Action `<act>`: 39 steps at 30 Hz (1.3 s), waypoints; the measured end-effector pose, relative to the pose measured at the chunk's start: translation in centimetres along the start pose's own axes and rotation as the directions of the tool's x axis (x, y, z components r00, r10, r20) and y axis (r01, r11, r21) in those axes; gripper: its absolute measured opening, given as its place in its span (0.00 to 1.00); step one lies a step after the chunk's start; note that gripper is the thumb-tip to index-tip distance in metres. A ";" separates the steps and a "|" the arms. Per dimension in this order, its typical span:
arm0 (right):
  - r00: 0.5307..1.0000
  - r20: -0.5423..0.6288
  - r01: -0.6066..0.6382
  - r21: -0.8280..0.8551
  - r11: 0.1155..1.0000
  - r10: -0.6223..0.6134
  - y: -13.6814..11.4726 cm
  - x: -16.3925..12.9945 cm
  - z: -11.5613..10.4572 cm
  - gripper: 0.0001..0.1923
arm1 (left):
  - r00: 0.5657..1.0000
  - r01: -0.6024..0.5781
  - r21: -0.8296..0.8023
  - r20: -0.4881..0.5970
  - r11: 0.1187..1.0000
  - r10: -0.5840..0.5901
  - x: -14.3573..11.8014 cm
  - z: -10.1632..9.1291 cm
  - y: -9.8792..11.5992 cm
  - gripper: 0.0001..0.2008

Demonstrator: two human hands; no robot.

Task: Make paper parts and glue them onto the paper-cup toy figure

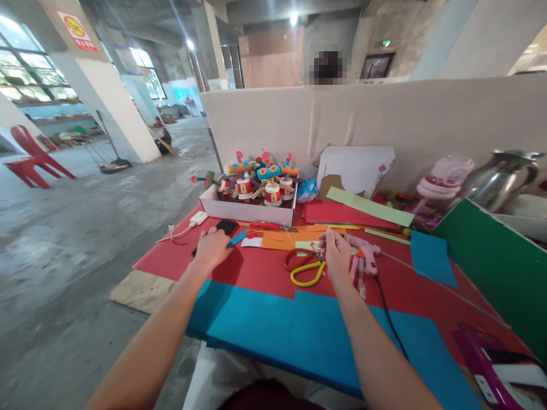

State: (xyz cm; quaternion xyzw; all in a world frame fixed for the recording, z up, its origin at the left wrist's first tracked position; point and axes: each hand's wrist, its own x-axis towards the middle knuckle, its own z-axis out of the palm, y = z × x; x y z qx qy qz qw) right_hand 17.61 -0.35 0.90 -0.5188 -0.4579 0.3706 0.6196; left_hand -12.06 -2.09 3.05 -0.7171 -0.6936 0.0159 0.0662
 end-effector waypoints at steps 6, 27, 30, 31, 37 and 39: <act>0.997 -0.072 0.040 -0.005 0.999 -0.040 0.4 0.6 -0.7 0.24 | 0.994 -0.026 -0.088 -0.109 0.996 0.016 -0.3 0.0 1.3 0.10; 0.999 -0.042 0.003 -0.023 1.000 -0.004 0.0 0.0 -0.3 0.24 | 0.971 -0.205 -0.268 -0.178 0.942 0.160 4.9 1.1 10.3 0.11; 0.997 0.051 -0.059 0.074 0.996 0.055 0.6 -0.2 0.3 0.22 | 0.977 -0.162 -0.507 -0.202 0.846 0.066 4.8 0.5 9.6 0.11; 0.994 0.095 -0.065 0.075 0.995 0.058 0.7 -0.3 0.5 0.21 | 0.983 -0.154 -0.665 -0.179 0.730 0.044 4.7 0.3 9.5 0.11; 0.960 0.273 -0.086 0.055 0.995 0.068 1.1 -1.2 1.6 0.14 | 0.980 0.017 -1.000 0.012 -0.022 0.196 3.8 0.5 11.0 0.12; 0.948 0.305 -0.113 0.059 0.992 0.090 1.1 -1.4 1.8 0.13 | 0.970 0.045 -0.998 0.034 -0.039 0.242 3.4 0.6 11.5 0.12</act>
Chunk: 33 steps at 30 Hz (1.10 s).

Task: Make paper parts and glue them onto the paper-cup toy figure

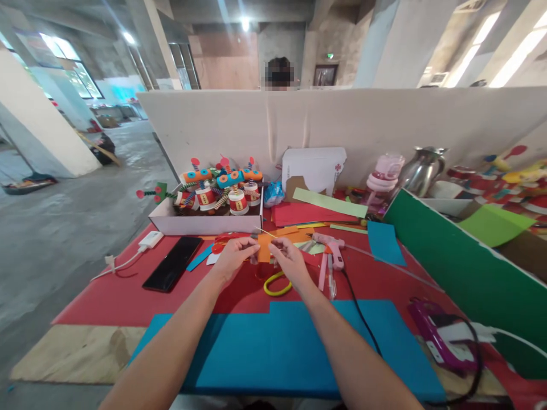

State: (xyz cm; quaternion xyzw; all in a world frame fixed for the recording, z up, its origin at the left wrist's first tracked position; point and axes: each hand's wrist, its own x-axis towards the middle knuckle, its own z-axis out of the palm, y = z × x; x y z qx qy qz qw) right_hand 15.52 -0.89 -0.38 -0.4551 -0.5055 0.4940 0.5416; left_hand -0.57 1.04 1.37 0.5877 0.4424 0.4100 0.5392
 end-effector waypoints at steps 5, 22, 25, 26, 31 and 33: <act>0.998 0.056 0.001 -0.004 1.000 -0.001 0.0 0.0 -0.1 0.12 | 0.999 0.016 -0.010 0.039 1.000 -0.016 -0.5 0.6 0.1 0.10; 0.990 -0.067 -0.114 0.154 0.982 0.125 -0.9 0.4 -0.9 0.21 | 0.996 0.084 -0.088 -0.002 0.993 -0.084 -0.5 0.2 -0.1 0.13; 0.982 0.069 -0.181 0.093 0.979 0.175 -1.0 -0.1 -0.2 0.18 | 0.997 0.059 -0.116 -0.033 0.992 -0.063 -0.4 0.1 -0.1 0.14; 0.981 0.082 -0.182 0.062 0.981 0.176 -0.9 -0.3 0.0 0.17 | 0.998 0.058 -0.106 -0.029 0.993 -0.061 -0.4 0.1 -0.1 0.13; 0.982 0.055 -0.183 0.017 0.983 0.182 -0.4 -0.5 0.5 0.13 | 1.000 0.009 -0.022 0.022 1.000 -0.009 -0.5 0.5 -0.5 0.12; 0.980 0.056 -0.191 0.033 0.981 0.189 -0.2 -0.5 0.5 0.12 | 1.000 -0.025 -0.004 0.007 1.000 0.025 -0.5 0.7 -0.6 0.12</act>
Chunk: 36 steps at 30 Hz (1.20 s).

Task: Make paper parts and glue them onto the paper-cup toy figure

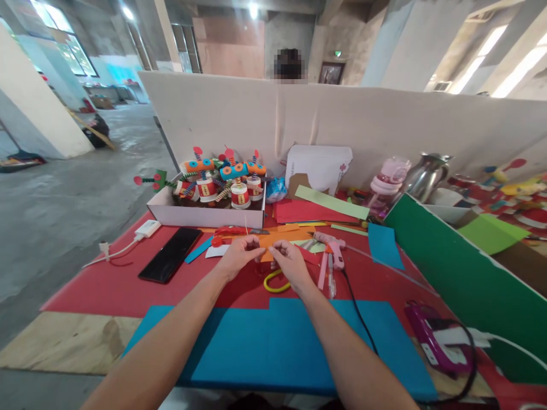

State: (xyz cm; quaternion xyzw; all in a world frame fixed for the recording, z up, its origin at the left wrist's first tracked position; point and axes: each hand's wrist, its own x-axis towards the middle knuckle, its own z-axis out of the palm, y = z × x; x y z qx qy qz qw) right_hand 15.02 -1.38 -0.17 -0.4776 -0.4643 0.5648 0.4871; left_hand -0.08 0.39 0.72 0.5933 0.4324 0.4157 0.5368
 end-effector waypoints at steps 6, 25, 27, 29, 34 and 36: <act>1.000 -0.003 -0.002 0.143 0.990 0.002 0.0 0.0 0.0 0.12 | 0.995 -0.057 -0.098 -0.092 0.994 0.048 0.1 0.1 -0.2 0.09; 1.000 -0.024 0.018 0.009 1.000 -0.018 0.2 0.5 -0.9 0.15 | 0.951 -0.291 0.254 -0.029 0.922 0.308 0.0 -0.6 -0.4 0.11; 0.989 -0.024 0.137 -0.173 0.975 -0.143 0.0 0.4 -1.0 0.10 | 0.980 -0.179 0.224 -0.046 0.958 0.194 -0.1 -0.6 -0.1 0.11; 0.969 0.012 0.241 -0.289 0.926 -0.249 -0.3 0.1 -0.9 0.08 | 0.994 -0.110 0.214 -0.006 0.971 0.114 -0.2 -0.6 0.2 0.11; 0.957 0.051 0.289 -0.260 0.921 -0.286 -0.6 -0.3 -0.3 0.08 | 0.997 0.024 0.067 0.075 0.997 -0.029 -0.2 -0.4 0.3 0.13; 0.970 0.043 0.243 -0.162 0.956 -0.239 -0.4 -0.2 0.0 0.11 | 0.999 0.038 -0.012 0.010 0.999 -0.038 -0.2 -0.3 0.1 0.15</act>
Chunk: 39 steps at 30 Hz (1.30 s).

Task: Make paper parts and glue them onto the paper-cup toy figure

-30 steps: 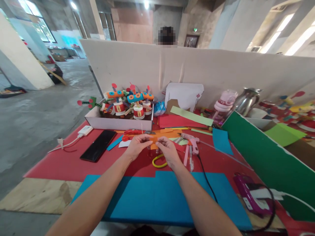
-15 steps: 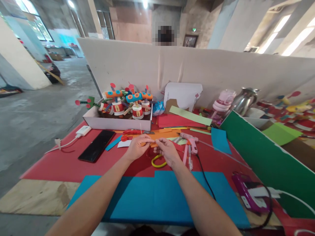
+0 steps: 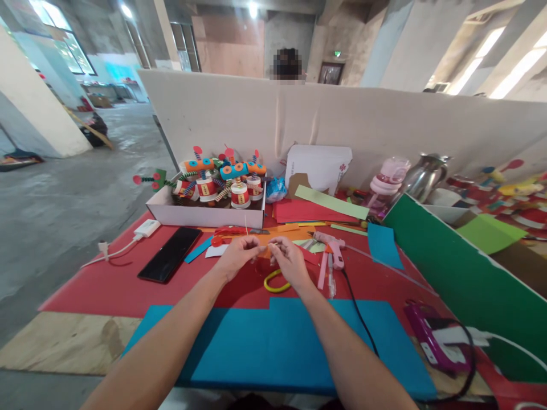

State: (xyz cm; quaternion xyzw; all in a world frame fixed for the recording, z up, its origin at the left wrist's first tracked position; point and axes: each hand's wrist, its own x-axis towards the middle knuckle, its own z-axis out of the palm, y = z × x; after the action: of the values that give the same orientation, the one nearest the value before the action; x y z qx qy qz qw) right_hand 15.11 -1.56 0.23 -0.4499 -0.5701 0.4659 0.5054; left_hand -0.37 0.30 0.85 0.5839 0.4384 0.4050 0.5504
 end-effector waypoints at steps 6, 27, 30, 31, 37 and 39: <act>0.990 0.070 -0.128 0.130 0.983 0.120 0.6 0.0 0.4 0.14 | 0.996 -0.023 -0.086 -0.089 0.996 0.015 0.1 0.4 -0.6 0.15; 0.998 0.044 0.057 -0.223 0.973 -0.048 0.4 -0.2 -0.4 0.06 | 0.986 -0.157 0.270 -0.017 0.950 0.167 -0.1 -0.6 0.2 0.09; 0.999 0.044 0.033 -0.155 0.987 -0.027 0.0 -0.1 -0.4 0.08 | 0.975 -0.209 0.315 -0.010 0.926 0.224 -0.1 -0.9 0.5 0.07; 0.999 0.036 -0.019 -0.073 0.997 0.022 -0.1 0.0 -0.4 0.10 | 0.967 -0.234 0.315 -0.020 0.920 0.253 -0.1 -1.1 0.5 0.07; 0.834 0.300 -0.551 0.426 0.718 0.462 -0.8 -0.1 -0.6 0.21 | 0.907 -0.400 0.254 -0.031 0.881 0.421 -0.4 -1.5 0.6 0.08; 0.764 0.414 -0.645 0.456 0.613 0.495 -0.9 -0.3 -0.6 0.17 | 0.897 -0.428 0.263 0.008 0.865 0.442 -0.6 -1.5 0.5 0.09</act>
State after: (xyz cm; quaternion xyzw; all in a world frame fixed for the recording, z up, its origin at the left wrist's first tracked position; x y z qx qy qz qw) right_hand 15.70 -1.91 1.06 -0.3728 -0.2853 0.8039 0.3651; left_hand -1.89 0.18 1.44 0.7233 0.3588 0.4731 0.3525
